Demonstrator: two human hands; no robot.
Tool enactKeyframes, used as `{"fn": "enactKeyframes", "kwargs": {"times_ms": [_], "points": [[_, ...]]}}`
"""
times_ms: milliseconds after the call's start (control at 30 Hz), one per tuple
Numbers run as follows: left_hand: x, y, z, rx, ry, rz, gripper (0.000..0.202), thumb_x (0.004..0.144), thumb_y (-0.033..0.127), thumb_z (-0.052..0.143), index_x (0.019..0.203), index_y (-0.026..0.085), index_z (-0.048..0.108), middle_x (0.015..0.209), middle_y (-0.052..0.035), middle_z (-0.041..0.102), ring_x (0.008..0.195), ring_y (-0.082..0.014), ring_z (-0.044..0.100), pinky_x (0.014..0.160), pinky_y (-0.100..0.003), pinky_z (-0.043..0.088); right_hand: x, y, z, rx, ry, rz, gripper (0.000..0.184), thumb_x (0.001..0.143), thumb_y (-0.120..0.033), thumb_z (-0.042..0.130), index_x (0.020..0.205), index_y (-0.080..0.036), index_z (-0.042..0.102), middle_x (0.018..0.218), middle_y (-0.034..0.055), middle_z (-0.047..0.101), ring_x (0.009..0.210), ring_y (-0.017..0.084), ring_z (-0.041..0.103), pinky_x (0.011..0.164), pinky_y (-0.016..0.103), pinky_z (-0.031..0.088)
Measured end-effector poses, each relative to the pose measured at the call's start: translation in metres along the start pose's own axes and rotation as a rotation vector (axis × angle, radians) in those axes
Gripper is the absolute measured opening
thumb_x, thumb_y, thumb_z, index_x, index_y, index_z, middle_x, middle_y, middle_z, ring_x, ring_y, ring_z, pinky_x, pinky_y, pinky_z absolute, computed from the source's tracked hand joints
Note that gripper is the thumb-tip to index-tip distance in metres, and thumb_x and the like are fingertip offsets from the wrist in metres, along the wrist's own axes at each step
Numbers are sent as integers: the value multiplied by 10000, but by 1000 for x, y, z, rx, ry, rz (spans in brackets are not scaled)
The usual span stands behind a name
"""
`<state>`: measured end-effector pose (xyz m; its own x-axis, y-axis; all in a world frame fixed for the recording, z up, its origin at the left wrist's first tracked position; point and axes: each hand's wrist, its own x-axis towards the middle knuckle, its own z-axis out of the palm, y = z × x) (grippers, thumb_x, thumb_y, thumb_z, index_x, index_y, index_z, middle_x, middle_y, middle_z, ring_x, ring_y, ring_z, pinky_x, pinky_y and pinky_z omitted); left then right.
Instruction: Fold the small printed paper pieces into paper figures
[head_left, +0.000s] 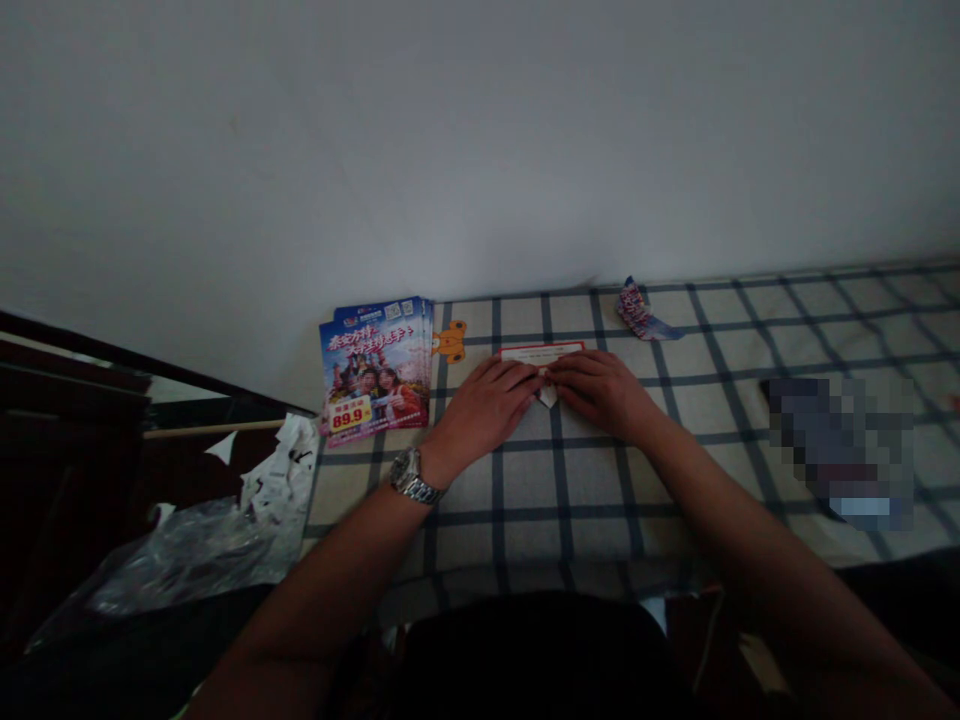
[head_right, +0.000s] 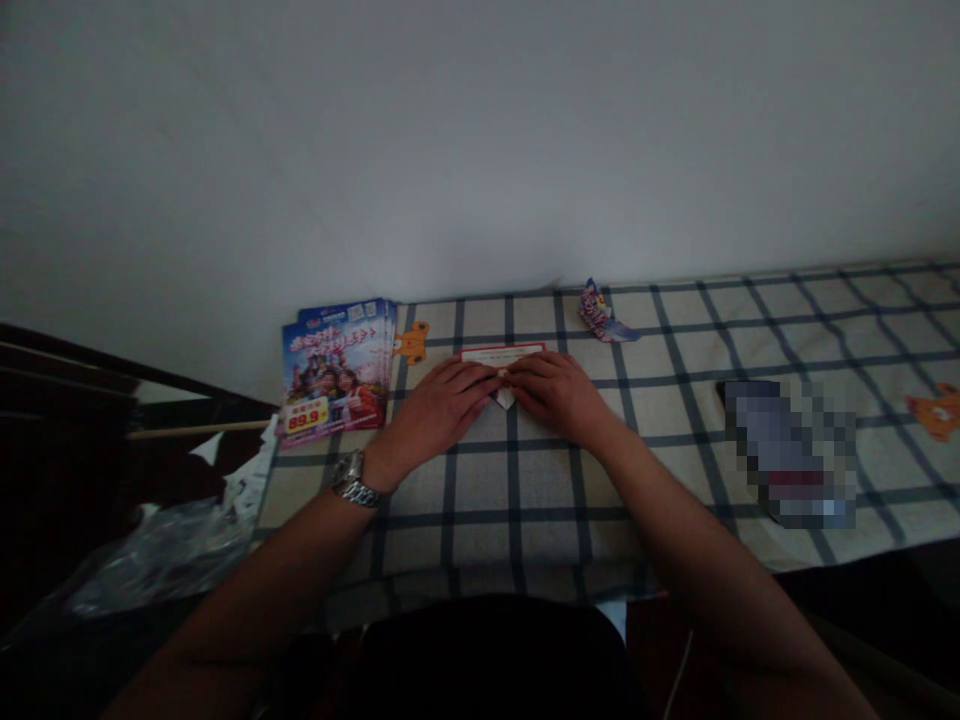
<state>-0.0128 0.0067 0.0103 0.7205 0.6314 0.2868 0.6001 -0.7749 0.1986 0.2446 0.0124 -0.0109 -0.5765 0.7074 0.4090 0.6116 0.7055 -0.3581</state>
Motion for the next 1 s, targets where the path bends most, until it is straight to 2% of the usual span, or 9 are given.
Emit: {"fn": "enactKeyframes", "kwargs": {"times_ms": [400,667,1000], "points": [[-1,-2,4,6,-8,8,360,1077,262,513,1423,215,597,1416,-77,638,1330,-254,570,1227,-502,409,3,-4,9,4,89,128,154,985,-286,691,1096,-239,786,1157,76,797,1067,283,716,943,470,561],[1,1,1,-8,-16,-1,366,1076,282,515,1425,205,595,1418,-78,635,1329,-252,568,1236,-495,400,3,-1,10,-33,82,128,208,1009,-318,655,1161,-242,774,1203,95,761,1104,285,697,947,454,544],[2,2,6,-33,-16,-30,429,1068,313,530,1490,233,542,1478,-75,598,1390,-257,529,1272,-508,346,1,1,10,-118,33,155,276,1028,-304,606,1261,-257,747,1261,106,709,1120,289,654,947,463,519]]}}
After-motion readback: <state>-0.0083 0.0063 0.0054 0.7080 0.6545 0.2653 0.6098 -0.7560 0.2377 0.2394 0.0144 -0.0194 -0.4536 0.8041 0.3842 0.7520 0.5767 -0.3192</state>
